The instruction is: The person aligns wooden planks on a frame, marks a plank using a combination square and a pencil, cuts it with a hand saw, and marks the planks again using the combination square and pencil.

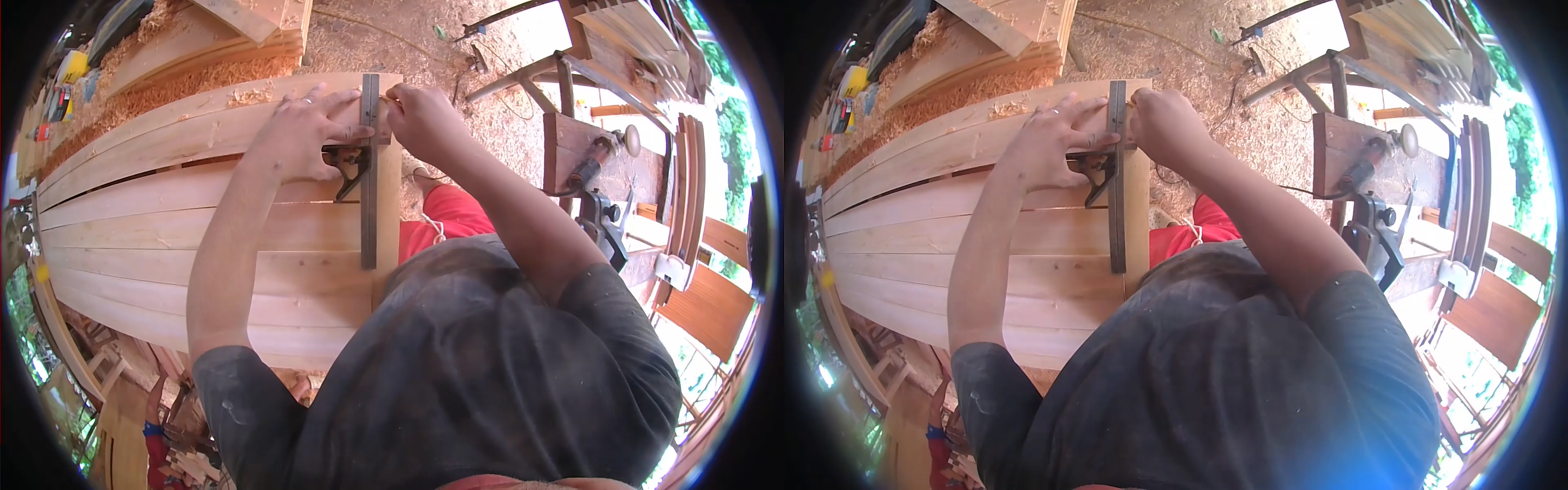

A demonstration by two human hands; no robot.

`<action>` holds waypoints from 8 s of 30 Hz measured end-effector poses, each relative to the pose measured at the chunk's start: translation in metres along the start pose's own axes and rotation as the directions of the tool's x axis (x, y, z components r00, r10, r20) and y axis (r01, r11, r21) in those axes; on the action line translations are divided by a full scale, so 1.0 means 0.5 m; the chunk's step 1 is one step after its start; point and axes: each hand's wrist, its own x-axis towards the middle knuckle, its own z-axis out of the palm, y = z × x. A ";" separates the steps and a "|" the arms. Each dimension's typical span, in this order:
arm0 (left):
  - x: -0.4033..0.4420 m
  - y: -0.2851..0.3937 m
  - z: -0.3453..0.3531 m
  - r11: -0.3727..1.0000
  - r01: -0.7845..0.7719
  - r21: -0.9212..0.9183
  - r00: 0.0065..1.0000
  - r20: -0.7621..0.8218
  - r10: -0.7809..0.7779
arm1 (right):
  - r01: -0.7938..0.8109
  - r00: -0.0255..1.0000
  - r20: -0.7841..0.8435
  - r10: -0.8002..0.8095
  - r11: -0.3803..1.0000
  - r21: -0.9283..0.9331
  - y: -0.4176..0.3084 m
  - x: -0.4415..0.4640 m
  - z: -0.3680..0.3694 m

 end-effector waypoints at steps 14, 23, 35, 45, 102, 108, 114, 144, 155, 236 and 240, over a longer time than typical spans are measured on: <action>0.004 0.005 -0.005 0.999 0.024 0.021 0.998 0.061 -0.025 | 0.069 0.989 0.134 -0.064 0.997 -0.028 -0.038 -0.034 -0.056; 0.003 -0.002 0.000 1.000 0.017 -0.003 0.997 0.078 -0.016 | -0.006 0.985 0.173 0.025 0.994 -0.109 -0.046 -0.040 -0.010; -0.155 0.088 0.055 0.949 0.285 -0.134 0.919 -0.242 -0.311 | 0.140 0.987 0.070 -0.147 0.985 0.101 0.044 -0.050 -0.103; -0.478 0.244 0.177 0.420 0.714 -0.560 0.219 -0.391 -0.894 | 0.269 0.963 0.030 -0.268 0.963 -0.017 0.038 -0.046 -0.002; -0.453 0.277 0.215 0.482 0.555 -0.678 0.117 -0.510 -0.852 | 0.037 0.936 0.342 -0.085 0.989 0.144 0.085 -0.387 -0.091; -0.480 0.311 0.249 0.349 0.790 -0.504 0.167 -0.370 -0.914 | 0.041 0.922 0.374 -0.101 0.985 0.165 0.105 -0.390 -0.064; -0.503 0.308 0.273 0.444 0.727 -0.524 0.205 -0.451 -0.869 | -0.006 0.931 0.365 -0.029 0.996 0.093 0.070 -0.409 -0.086; -0.440 0.530 0.236 0.779 0.200 -0.595 0.769 -0.398 -0.501 | -0.528 0.800 0.039 0.598 0.673 0.518 0.133 -1.030 0.068; -0.301 0.748 0.273 0.764 -0.462 -0.450 0.881 -0.328 0.340 | -0.194 0.953 -0.057 0.297 0.745 0.639 -0.019 -0.944 0.033; -0.110 0.441 0.300 0.991 0.114 0.073 0.978 -0.185 -0.099 | -0.205 0.695 -0.386 0.606 0.682 0.702 -0.416 -1.321 0.212; -0.107 0.438 0.300 0.992 0.104 0.069 0.981 -0.173 -0.090 | -0.229 0.689 -0.355 0.631 0.655 0.720 -0.444 -1.375 0.203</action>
